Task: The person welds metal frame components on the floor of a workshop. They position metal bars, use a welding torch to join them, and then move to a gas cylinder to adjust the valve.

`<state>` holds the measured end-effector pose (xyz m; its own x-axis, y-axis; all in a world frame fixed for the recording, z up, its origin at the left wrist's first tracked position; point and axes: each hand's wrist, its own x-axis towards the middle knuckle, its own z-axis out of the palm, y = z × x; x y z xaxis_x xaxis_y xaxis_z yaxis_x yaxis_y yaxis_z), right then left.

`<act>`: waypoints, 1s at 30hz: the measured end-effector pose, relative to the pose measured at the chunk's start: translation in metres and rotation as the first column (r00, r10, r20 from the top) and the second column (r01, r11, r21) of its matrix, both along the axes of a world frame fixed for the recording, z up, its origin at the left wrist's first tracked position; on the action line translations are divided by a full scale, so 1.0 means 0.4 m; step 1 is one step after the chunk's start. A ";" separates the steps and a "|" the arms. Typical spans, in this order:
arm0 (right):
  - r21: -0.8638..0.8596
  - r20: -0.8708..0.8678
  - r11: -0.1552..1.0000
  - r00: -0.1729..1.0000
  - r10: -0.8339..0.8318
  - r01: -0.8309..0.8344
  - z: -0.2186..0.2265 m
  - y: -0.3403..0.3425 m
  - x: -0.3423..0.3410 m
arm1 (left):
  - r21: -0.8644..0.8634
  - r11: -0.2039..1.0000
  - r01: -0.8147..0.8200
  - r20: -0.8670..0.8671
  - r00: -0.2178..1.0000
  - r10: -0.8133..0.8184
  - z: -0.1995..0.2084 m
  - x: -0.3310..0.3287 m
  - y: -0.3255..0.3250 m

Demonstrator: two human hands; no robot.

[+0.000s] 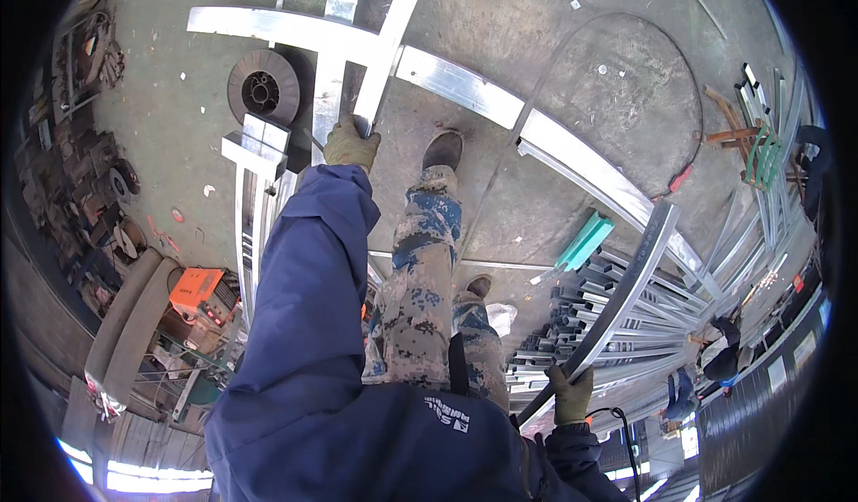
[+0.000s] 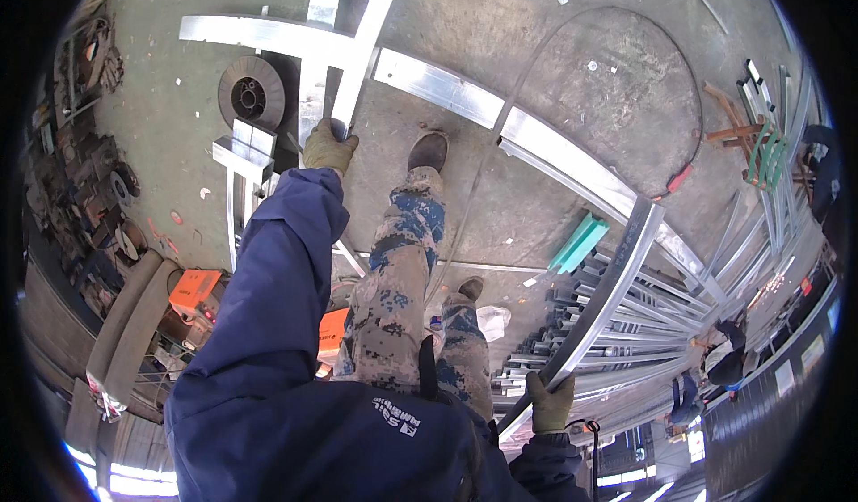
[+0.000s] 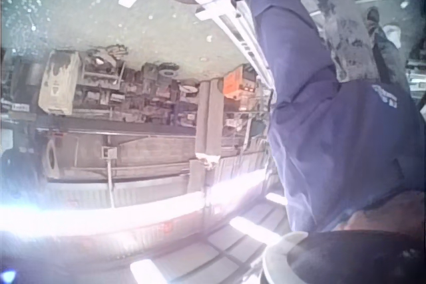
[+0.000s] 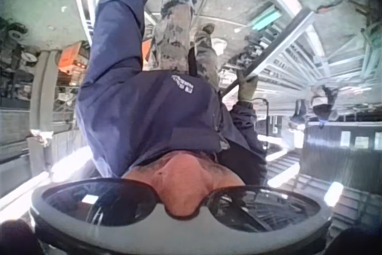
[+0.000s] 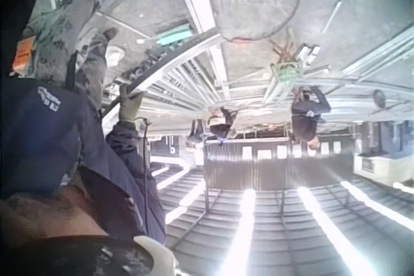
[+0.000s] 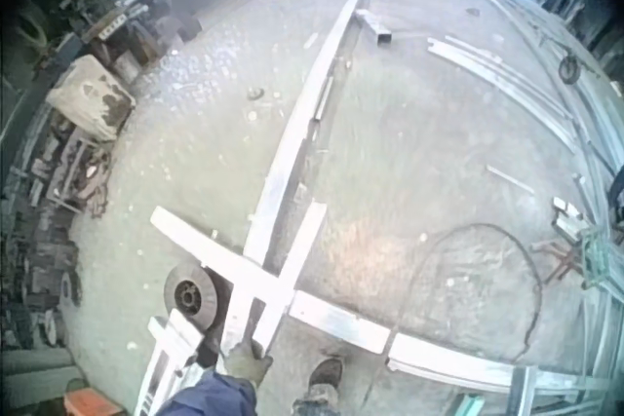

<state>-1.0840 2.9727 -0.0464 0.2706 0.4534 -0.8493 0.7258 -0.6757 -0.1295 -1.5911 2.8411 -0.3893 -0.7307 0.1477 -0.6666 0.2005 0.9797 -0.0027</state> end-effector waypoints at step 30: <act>0.523 0.115 0.836 0.957 -0.266 0.169 0.324 0.070 0.036 | 0.171 0.966 -0.194 0.599 0.799 0.054 0.584 -0.134 0.168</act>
<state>-1.0697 3.0007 0.0834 0.5354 0.7150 -0.4495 0.6106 -0.6954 -0.3790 -1.6447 2.9085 -0.1558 -0.2332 0.2717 -0.9337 -0.0283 0.9579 0.2858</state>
